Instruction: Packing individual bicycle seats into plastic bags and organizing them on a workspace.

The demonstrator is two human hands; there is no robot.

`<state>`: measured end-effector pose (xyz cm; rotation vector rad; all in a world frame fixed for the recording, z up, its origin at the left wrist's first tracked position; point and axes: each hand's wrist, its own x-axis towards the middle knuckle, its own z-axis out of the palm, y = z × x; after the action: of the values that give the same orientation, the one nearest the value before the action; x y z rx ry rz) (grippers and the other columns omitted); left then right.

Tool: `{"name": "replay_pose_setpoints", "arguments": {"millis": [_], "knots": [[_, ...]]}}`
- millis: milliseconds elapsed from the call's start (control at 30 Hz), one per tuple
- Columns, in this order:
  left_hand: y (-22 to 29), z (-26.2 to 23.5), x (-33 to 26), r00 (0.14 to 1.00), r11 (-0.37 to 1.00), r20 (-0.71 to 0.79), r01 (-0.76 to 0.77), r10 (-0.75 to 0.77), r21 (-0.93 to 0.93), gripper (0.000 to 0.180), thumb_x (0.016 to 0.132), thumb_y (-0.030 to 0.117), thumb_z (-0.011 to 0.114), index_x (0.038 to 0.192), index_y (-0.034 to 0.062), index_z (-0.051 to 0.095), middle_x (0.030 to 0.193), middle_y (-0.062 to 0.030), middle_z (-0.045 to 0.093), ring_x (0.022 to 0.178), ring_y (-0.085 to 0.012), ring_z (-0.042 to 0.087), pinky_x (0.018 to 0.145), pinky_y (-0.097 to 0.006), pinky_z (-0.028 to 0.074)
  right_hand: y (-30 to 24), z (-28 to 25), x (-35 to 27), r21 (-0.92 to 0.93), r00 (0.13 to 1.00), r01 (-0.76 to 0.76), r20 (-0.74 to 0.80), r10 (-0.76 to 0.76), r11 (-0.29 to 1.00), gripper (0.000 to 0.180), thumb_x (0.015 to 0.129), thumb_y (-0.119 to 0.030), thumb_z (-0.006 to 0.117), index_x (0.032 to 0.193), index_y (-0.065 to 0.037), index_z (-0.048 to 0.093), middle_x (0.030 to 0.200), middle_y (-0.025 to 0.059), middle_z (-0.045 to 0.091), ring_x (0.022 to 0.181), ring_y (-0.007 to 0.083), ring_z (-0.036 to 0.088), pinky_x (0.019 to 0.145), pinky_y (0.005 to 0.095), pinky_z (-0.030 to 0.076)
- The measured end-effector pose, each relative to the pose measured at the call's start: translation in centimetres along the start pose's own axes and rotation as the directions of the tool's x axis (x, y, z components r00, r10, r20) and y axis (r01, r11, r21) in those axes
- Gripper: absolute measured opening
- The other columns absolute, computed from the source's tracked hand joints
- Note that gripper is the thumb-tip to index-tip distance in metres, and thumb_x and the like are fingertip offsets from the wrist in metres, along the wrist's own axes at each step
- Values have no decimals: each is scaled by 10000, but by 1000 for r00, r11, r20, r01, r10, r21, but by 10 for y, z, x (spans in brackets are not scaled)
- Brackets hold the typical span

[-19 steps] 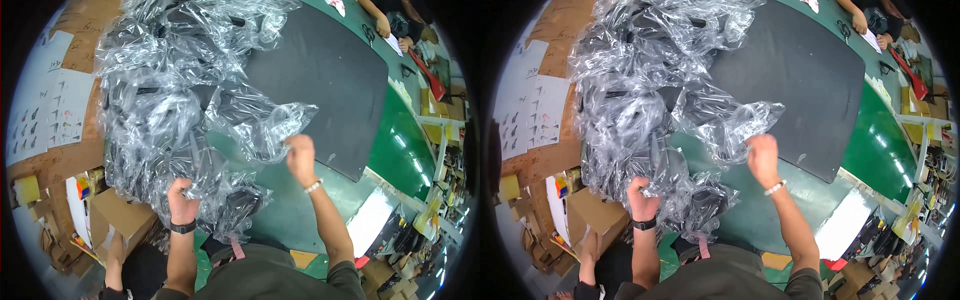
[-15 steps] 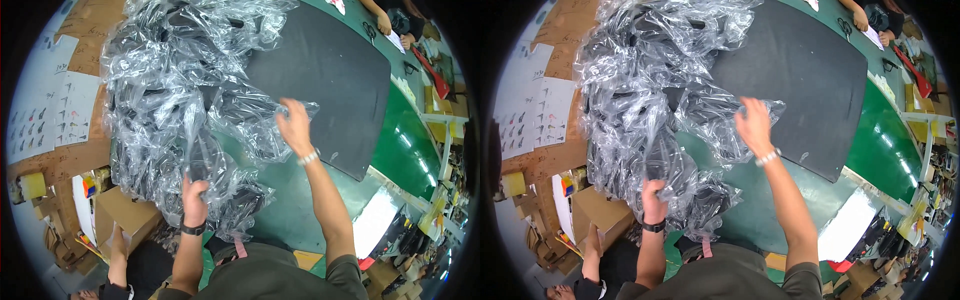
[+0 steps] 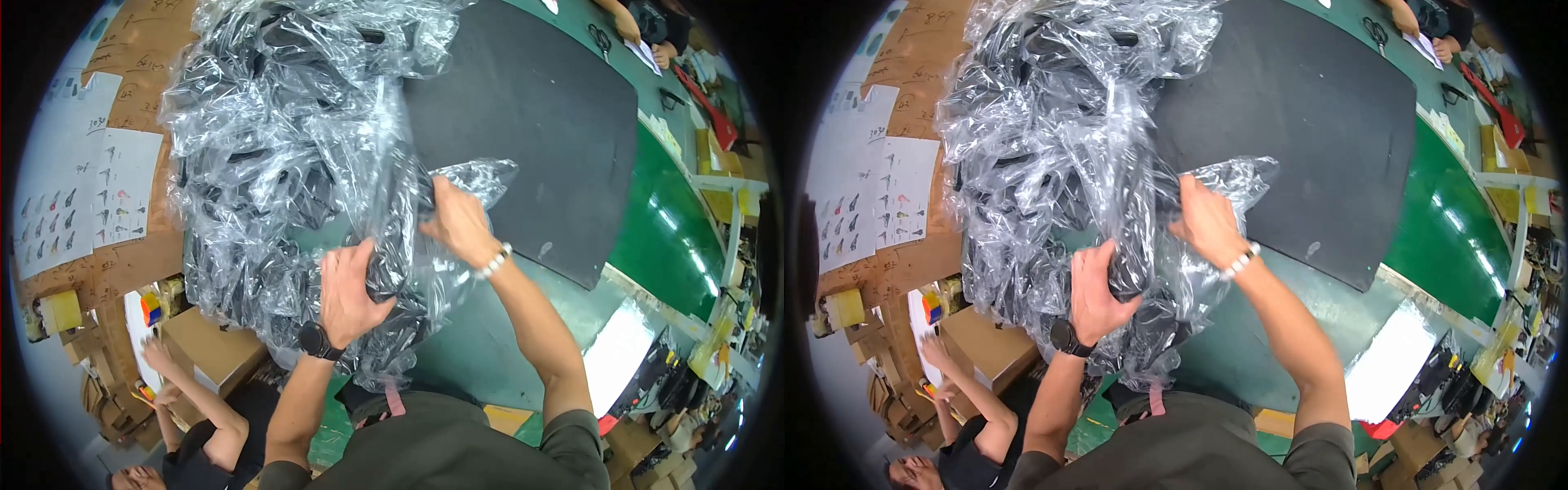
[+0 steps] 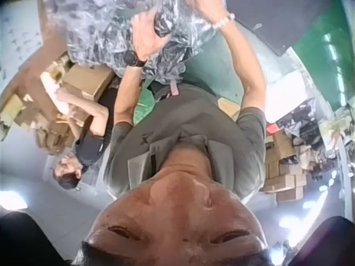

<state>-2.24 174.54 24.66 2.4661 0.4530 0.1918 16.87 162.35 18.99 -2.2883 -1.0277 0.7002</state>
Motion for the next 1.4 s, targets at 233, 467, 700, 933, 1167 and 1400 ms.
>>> {"name": "replay_pose_setpoints", "arguments": {"millis": [233,467,700,933,1167,1400], "knots": [[33,14,-48,743,783,436,-609,508,127,756,589,165,768,1293,123,496,1109,-63,557,1011,-260,521,974,-399,376,125,30,-181,36,939,-6,344,-7,999,543,672,-171,764,1132,15,544,985,212,645,849,398,633,725,463,499],[56,124,-108,384,495,507,-863,771,-98,528,782,163,606,1298,149,499,1052,-44,556,995,-198,530,942,-360,398,190,64,-286,19,997,21,79,-23,1000,600,725,-130,725,1298,-112,549,1129,196,643,1013,379,623,918,439,495],[83,178,-126,390,529,551,-840,738,-115,571,738,65,607,1295,133,503,1035,-58,560,968,-218,529,936,-363,393,219,76,-366,-359,933,-266,-331,145,895,612,681,-174,765,1255,-92,568,1227,165,551,1157,350,500,998,425,404],[125,208,-138,524,604,519,-797,676,18,596,734,111,648,1306,84,485,1008,-83,543,970,-238,526,926,-374,392,161,159,-455,876,153,-396,-231,961,274,423,833,-253,717,1117,34,593,1089,173,618,987,227,589,819,346,482],[125,223,-153,542,696,671,-716,506,53,762,773,467,696,1352,46,437,1105,-106,549,1063,-260,502,975,-403,354,126,162,-369,979,308,-124,-117,944,162,700,819,-393,737,1234,113,487,1123,211,611,1006,242,596,854,321,483],[102,262,-150,884,989,445,112,-146,101,848,738,518,703,1353,16,405,1233,-223,521,1103,-421,539,882,-488,476,130,156,-341,902,355,-361,-103,929,238,880,709,-342,758,1291,202,383,1232,297,546,1146,332,549,997,361,417]]}}
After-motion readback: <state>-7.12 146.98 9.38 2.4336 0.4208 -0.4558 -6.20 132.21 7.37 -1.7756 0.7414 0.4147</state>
